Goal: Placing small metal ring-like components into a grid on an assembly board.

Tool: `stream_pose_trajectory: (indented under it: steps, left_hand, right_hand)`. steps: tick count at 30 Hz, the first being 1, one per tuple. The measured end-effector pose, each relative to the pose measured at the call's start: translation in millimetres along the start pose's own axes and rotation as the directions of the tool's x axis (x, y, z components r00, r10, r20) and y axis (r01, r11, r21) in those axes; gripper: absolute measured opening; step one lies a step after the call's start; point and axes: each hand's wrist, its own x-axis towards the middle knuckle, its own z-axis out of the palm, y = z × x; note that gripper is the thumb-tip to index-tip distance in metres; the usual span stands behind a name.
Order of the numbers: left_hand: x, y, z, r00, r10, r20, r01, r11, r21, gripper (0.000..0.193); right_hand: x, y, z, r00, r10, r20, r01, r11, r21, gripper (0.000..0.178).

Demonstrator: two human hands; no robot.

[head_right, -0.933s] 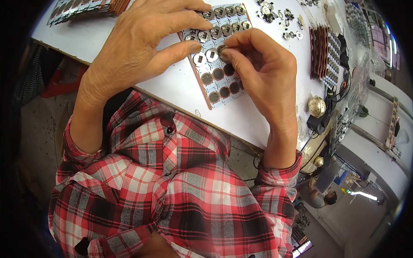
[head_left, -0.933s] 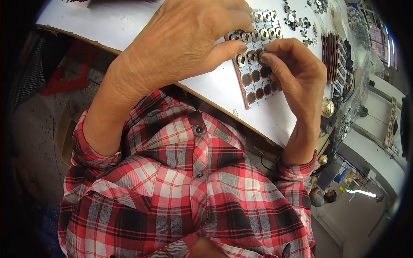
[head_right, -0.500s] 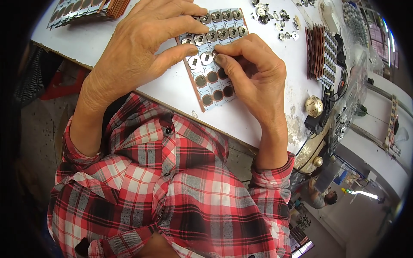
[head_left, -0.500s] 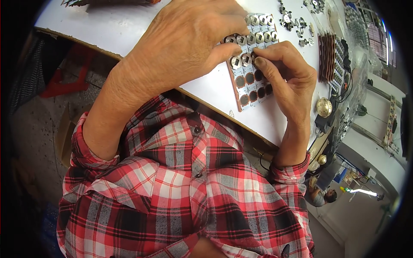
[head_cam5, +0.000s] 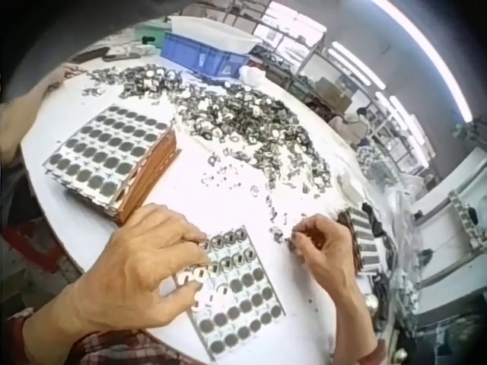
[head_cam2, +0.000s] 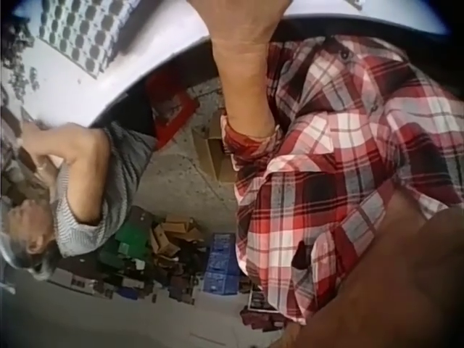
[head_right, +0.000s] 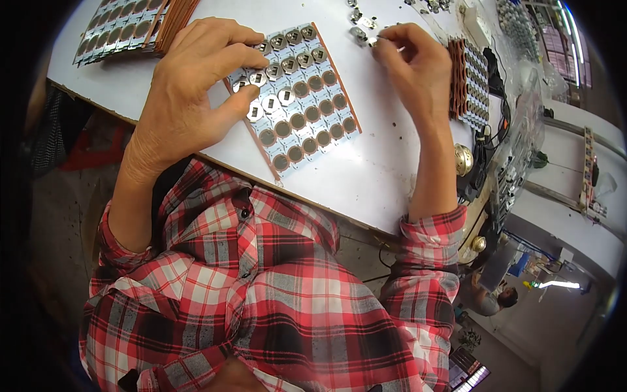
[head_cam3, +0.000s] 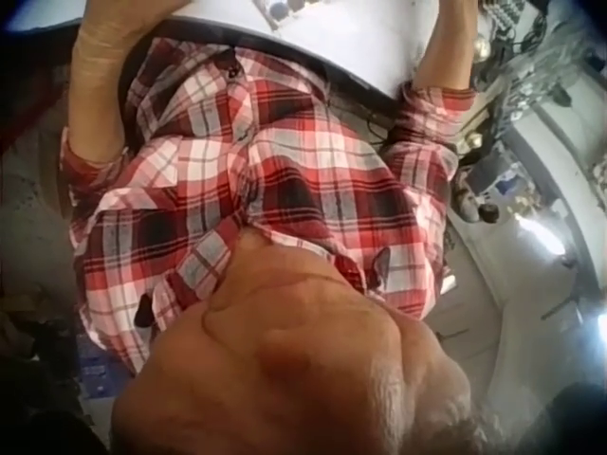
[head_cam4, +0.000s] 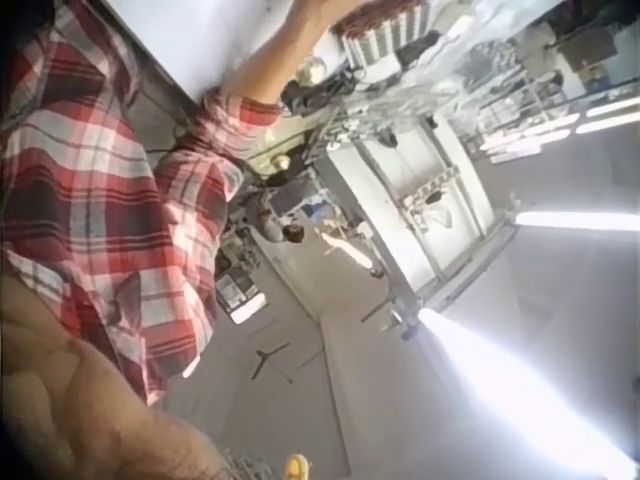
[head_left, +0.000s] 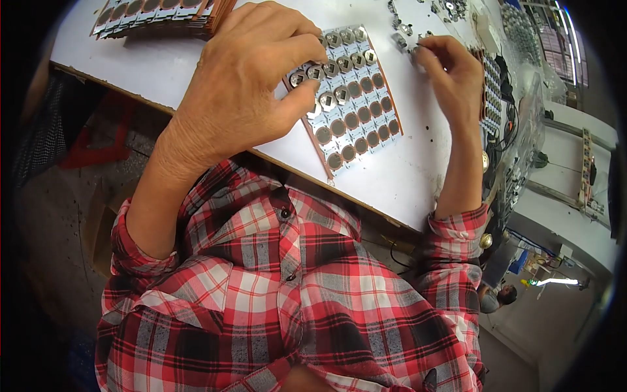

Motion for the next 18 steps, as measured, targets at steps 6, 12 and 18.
stream_pose_trajectory:
  steps: [6,12,18]
  left_hand:
    - [6,-1,-12,0.999,-0.043,0.03,0.045,0.996,-0.072,0.025]
    - [-2,-8,-1,0.998,0.059,-0.038,-0.06,0.998,-0.028,0.027]
    - [-5,-10,2,1.0,0.012,-0.025,-0.012,1.0,-0.022,0.027]
  right_hand:
    - [-20,-14,-27,0.99,0.128,-0.055,-0.113,0.968,0.222,0.018]
    - [-39,-5,-20,0.993,0.114,-0.004,-0.111,0.973,0.201,0.014]
    - [-41,-6,-12,0.984,0.164,-0.067,-0.163,0.987,0.007,0.013]
